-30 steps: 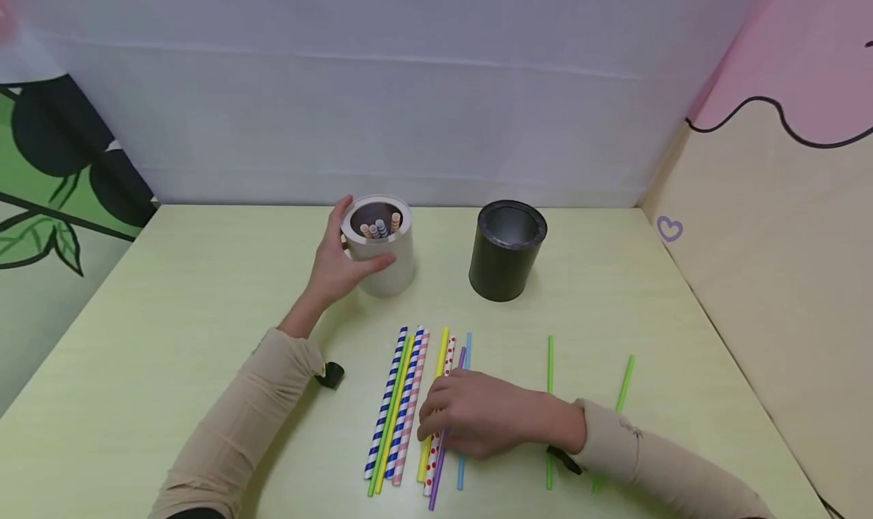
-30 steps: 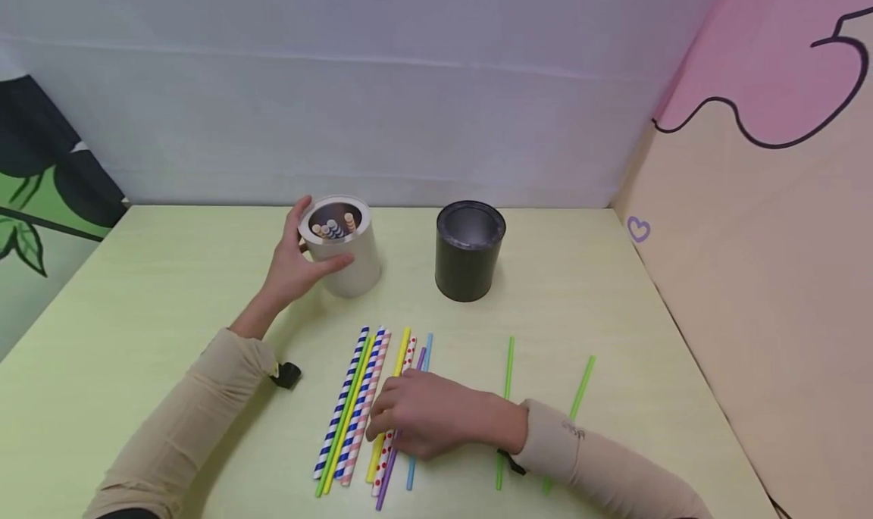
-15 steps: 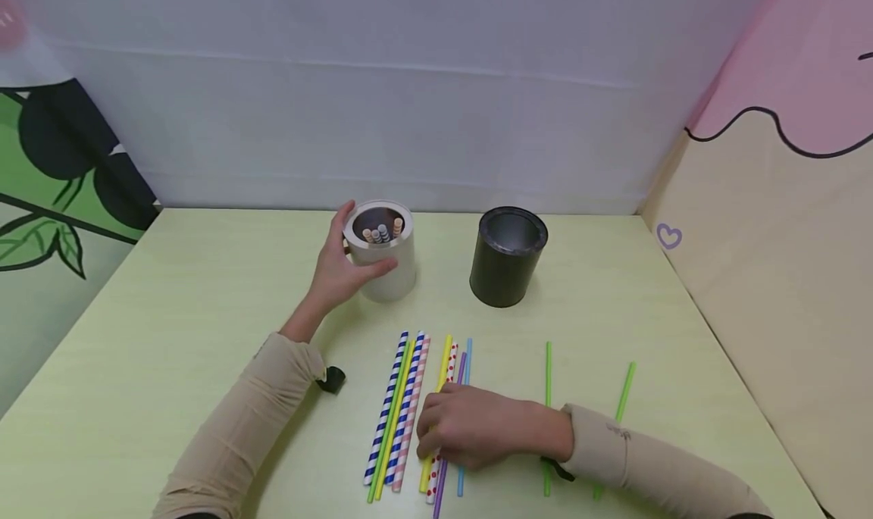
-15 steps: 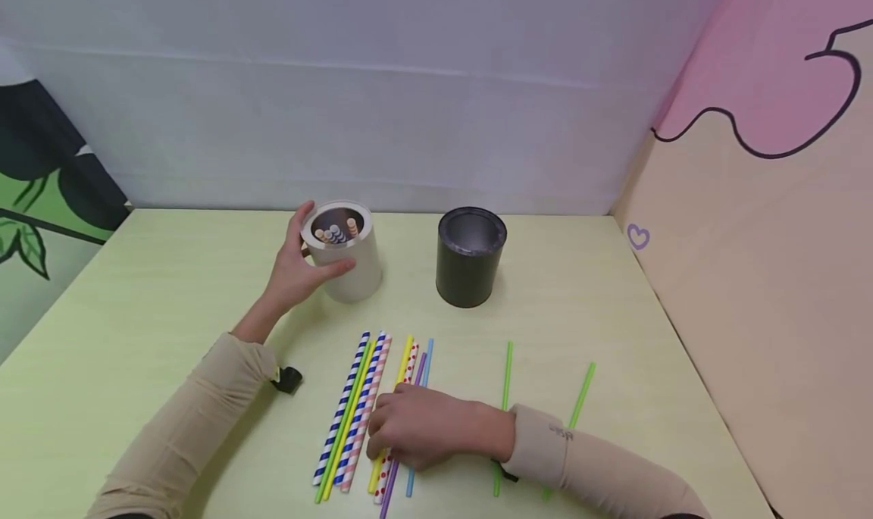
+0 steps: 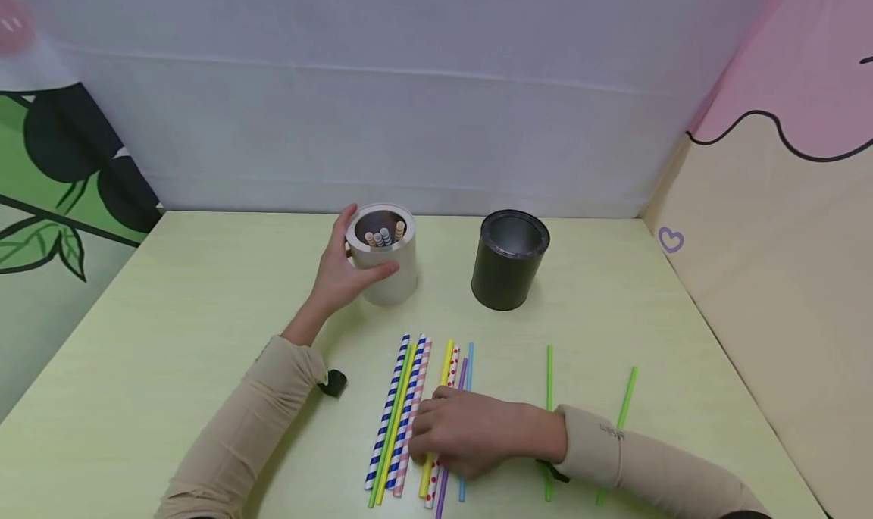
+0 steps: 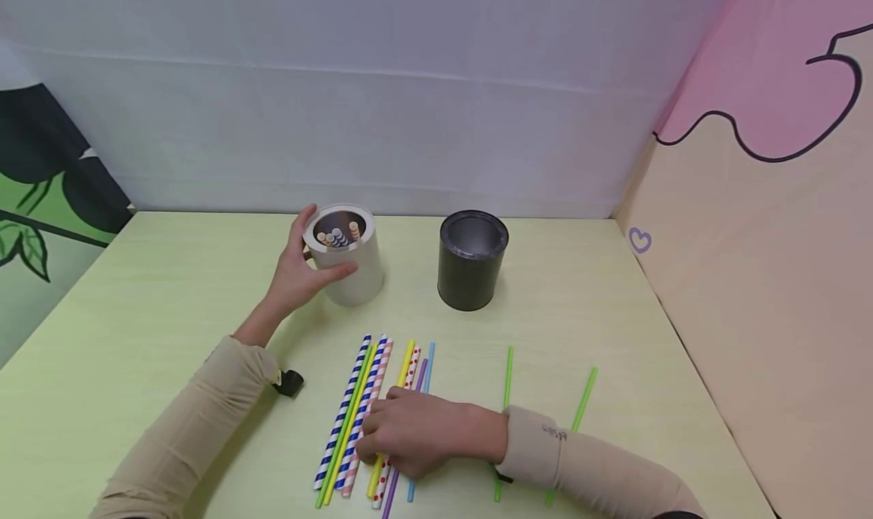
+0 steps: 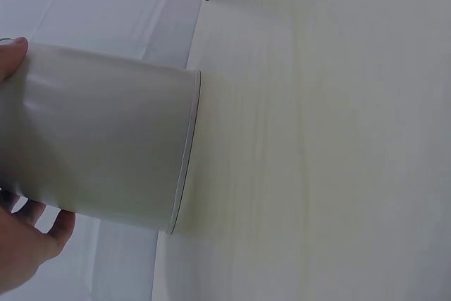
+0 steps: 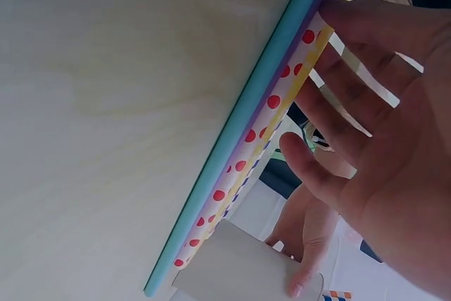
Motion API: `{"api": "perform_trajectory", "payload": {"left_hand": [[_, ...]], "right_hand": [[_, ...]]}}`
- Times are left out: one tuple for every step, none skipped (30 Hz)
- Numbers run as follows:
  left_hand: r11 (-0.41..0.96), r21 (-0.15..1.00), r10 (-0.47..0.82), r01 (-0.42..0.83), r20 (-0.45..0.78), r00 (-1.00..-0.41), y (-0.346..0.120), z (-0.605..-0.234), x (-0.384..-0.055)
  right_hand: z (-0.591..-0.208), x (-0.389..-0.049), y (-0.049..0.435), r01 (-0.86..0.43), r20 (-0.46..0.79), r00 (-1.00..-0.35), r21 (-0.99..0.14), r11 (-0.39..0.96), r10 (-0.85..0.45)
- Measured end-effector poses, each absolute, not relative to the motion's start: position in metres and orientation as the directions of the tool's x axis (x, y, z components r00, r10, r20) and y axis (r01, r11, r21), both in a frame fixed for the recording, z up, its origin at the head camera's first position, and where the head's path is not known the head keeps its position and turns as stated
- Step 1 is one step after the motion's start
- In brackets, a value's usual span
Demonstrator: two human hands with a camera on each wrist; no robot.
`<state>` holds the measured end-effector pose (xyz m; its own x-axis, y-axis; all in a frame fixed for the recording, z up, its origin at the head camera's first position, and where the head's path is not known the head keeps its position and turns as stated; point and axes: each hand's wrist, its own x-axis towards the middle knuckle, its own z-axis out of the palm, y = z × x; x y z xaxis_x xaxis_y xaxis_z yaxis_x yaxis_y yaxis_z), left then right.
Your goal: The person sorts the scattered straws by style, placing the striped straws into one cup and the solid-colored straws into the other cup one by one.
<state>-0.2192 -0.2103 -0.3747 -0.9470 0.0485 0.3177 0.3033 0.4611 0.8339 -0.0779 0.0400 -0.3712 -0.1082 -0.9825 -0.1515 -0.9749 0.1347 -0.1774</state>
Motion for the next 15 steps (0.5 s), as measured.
{"api": "perform_trajectory", "payload": {"left_hand": [[0.46, 0.835, 0.049, 0.303, 0.317, -0.947, -0.2105, -0.3747, -0.2191], [0.458, 0.836, 0.049, 0.304, 0.318, -0.947, -0.2106, -0.3748, -0.2189], [0.457, 0.836, 0.048, 0.303, 0.317, -0.947, -0.2108, -0.3751, -0.219], [0.456, 0.837, 0.047, 0.303, 0.318, -0.947, -0.2109, -0.3754, -0.2191], [0.456, 0.837, 0.046, 0.302, 0.317, -0.947, -0.211, -0.3756, -0.2191], [0.456, 0.837, 0.046, 0.301, 0.316, -0.948, -0.2111, -0.376, -0.2193], [0.457, 0.837, 0.045, 0.3, 0.315, -0.948, -0.2112, -0.3764, -0.2195], [0.459, 0.836, 0.045, 0.3, 0.315, -0.948, -0.2112, -0.3768, -0.2197], [0.461, 0.836, 0.044, 0.299, 0.315, -0.948, -0.2113, -0.3773, -0.22], [0.462, 0.835, 0.043, 0.299, 0.315, -0.948, -0.2113, -0.3778, -0.2202], [0.463, 0.834, 0.043, 0.299, 0.316, -0.948, -0.2112, -0.3779, -0.2204], [0.464, 0.833, 0.044, 0.301, 0.318, -0.947, -0.2113, -0.3781, -0.2205], [0.463, 0.833, 0.042, 0.302, 0.319, -0.947, -0.2113, -0.3782, -0.2208], [0.463, 0.834, 0.039, 0.302, 0.321, -0.946, -0.2113, -0.3781, -0.2208], [0.462, 0.834, 0.037, 0.302, 0.323, -0.946, -0.2113, -0.3781, -0.2211]], "right_hand": [[-0.3709, -0.078, 0.0397, -0.975, -0.154, -0.105, -0.178, 0.132, -0.983], [-0.3705, -0.0782, 0.0394, -0.975, -0.155, -0.102, -0.18, 0.129, -0.983], [-0.3701, -0.0783, 0.039, -0.975, -0.156, -0.098, -0.182, 0.126, -0.983], [-0.3699, -0.0784, 0.0387, -0.976, -0.154, -0.093, -0.182, 0.121, -0.984], [-0.3695, -0.0785, 0.0385, -0.975, -0.153, -0.09, -0.186, 0.118, -0.984], [-0.3696, -0.0786, 0.0384, -0.975, -0.151, -0.086, -0.19, 0.115, -0.985], [-0.3694, -0.0785, 0.0382, -0.975, -0.148, -0.084, -0.194, 0.112, -0.985], [-0.3691, -0.0785, 0.0381, -0.974, -0.144, -0.081, -0.196, 0.109, -0.986], [-0.3689, -0.0783, 0.038, -0.975, -0.139, -0.078, -0.195, 0.105, -0.987], [-0.3688, -0.0783, 0.0379, -0.976, -0.134, -0.077, -0.194, 0.102, -0.988], [-0.3686, -0.0784, 0.038, -0.977, -0.131, -0.075, -0.19, 0.099, -0.989], [-0.3685, -0.0786, 0.0378, -0.978, -0.129, -0.075, -0.186, 0.098, -0.989], [-0.3683, -0.0787, 0.0377, -0.978, -0.127, -0.075, -0.182, 0.098, -0.989], [-0.368, -0.0789, 0.0377, -0.979, -0.128, -0.076, -0.181, 0.098, -0.989], [-0.3677, -0.0791, 0.0376, -0.977, -0.134, -0.075, -0.186, 0.1, -0.988]]}}
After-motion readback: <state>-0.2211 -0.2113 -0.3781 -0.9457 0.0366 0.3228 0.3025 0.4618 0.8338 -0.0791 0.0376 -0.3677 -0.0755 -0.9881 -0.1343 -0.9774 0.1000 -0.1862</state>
